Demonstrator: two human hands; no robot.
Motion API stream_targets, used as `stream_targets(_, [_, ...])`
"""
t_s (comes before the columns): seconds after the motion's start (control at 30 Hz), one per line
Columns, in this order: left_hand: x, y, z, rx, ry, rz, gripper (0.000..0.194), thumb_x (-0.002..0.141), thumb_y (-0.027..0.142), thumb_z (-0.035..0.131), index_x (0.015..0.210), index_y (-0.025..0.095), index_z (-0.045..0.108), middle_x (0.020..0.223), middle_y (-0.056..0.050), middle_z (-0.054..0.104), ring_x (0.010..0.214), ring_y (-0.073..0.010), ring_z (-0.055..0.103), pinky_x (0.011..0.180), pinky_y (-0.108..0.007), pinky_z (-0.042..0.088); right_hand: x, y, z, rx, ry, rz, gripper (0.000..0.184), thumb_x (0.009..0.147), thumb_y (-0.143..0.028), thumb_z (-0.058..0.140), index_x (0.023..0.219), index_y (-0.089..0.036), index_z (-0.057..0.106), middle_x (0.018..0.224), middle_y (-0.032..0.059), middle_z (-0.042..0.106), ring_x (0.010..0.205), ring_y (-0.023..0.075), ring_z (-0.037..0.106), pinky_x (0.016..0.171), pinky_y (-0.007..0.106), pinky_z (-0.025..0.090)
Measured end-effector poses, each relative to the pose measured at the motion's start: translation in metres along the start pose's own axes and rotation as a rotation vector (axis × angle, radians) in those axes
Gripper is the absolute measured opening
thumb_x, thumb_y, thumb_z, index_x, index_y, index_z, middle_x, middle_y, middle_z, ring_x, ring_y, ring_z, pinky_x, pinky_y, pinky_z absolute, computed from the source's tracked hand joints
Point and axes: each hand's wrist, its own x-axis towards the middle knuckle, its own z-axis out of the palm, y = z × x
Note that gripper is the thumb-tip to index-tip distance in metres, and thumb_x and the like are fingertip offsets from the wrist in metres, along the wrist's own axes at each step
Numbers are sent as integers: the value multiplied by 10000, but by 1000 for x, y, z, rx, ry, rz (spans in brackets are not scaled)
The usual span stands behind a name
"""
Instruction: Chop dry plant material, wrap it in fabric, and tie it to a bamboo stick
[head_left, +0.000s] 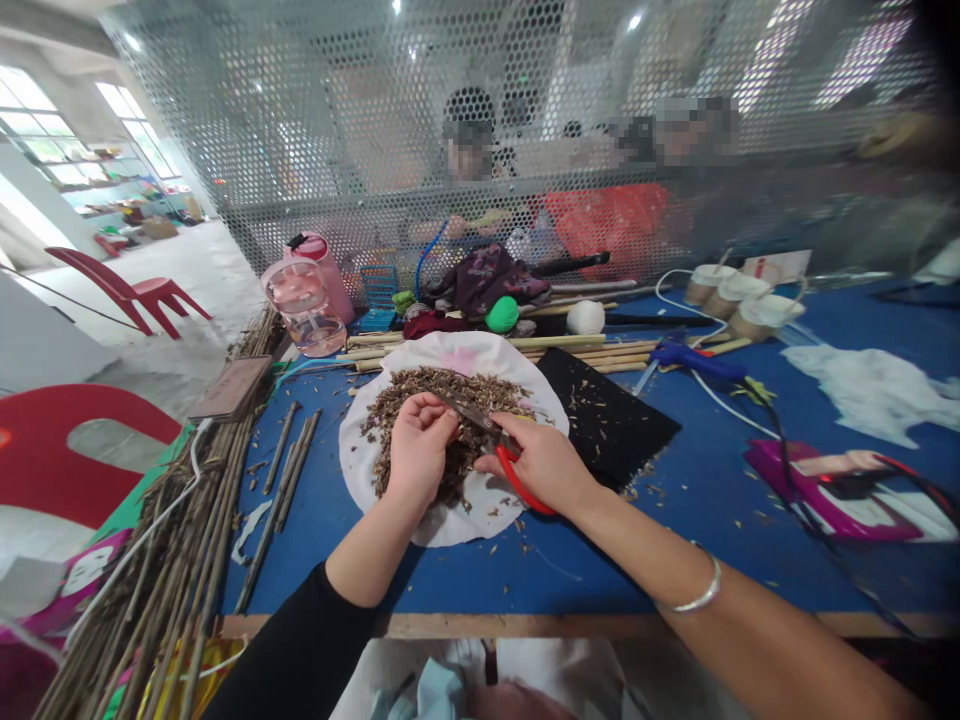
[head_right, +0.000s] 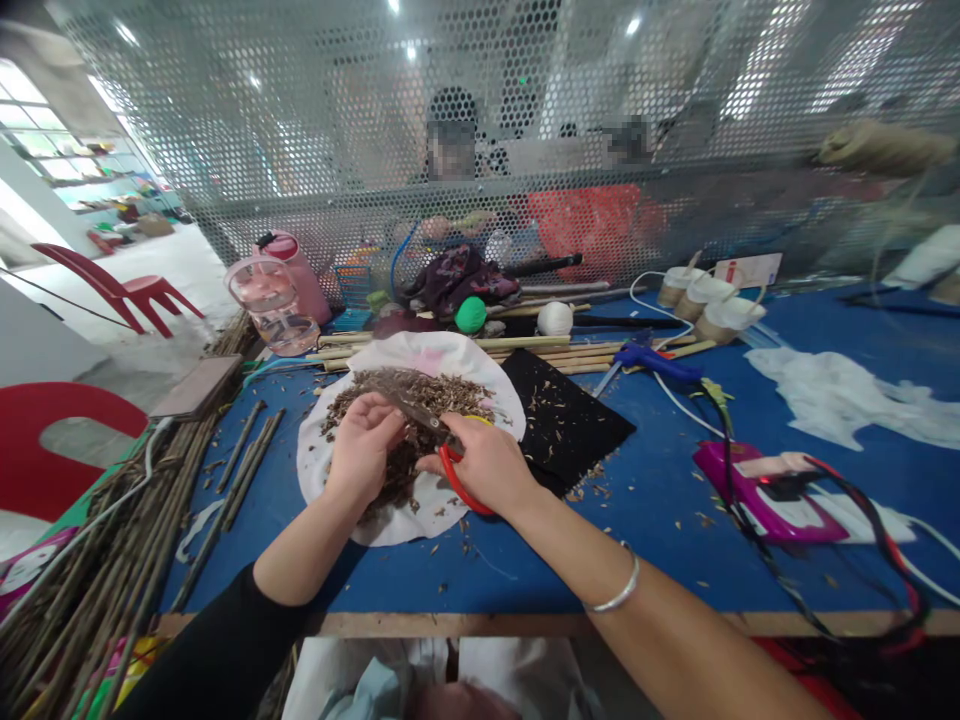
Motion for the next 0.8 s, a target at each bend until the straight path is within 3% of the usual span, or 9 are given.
stream_targets(0.13, [-1,1,0,36,-30,48,313,630,213,727,812,196,473,683,36,647,595,-83,577,593,-184,413,0,1,-1,-82,22,-59,621,759,-601,641,1181,-148,596,1111,162,666,1029,314,625,854,416,497])
stream_targets(0.5, [-1,0,-1,79,-50,88,307,620,180,710,773,194,444,695,33,632,634,-95,580,617,-199,417,0,9,0,-50,42,-52,549,756,-518,690,1175,-170,623,1078,140,700,1017,296,654,868,396,512])
stream_targets(0.8, [6,-3,-4,58,-45,57,287,618,185,689,743,200,430,610,80,525,527,-60,470,536,-182,362,2,9,1,33,-36,32,452,783,-495,662,1127,-202,645,938,88,735,851,260,696,714,338,531])
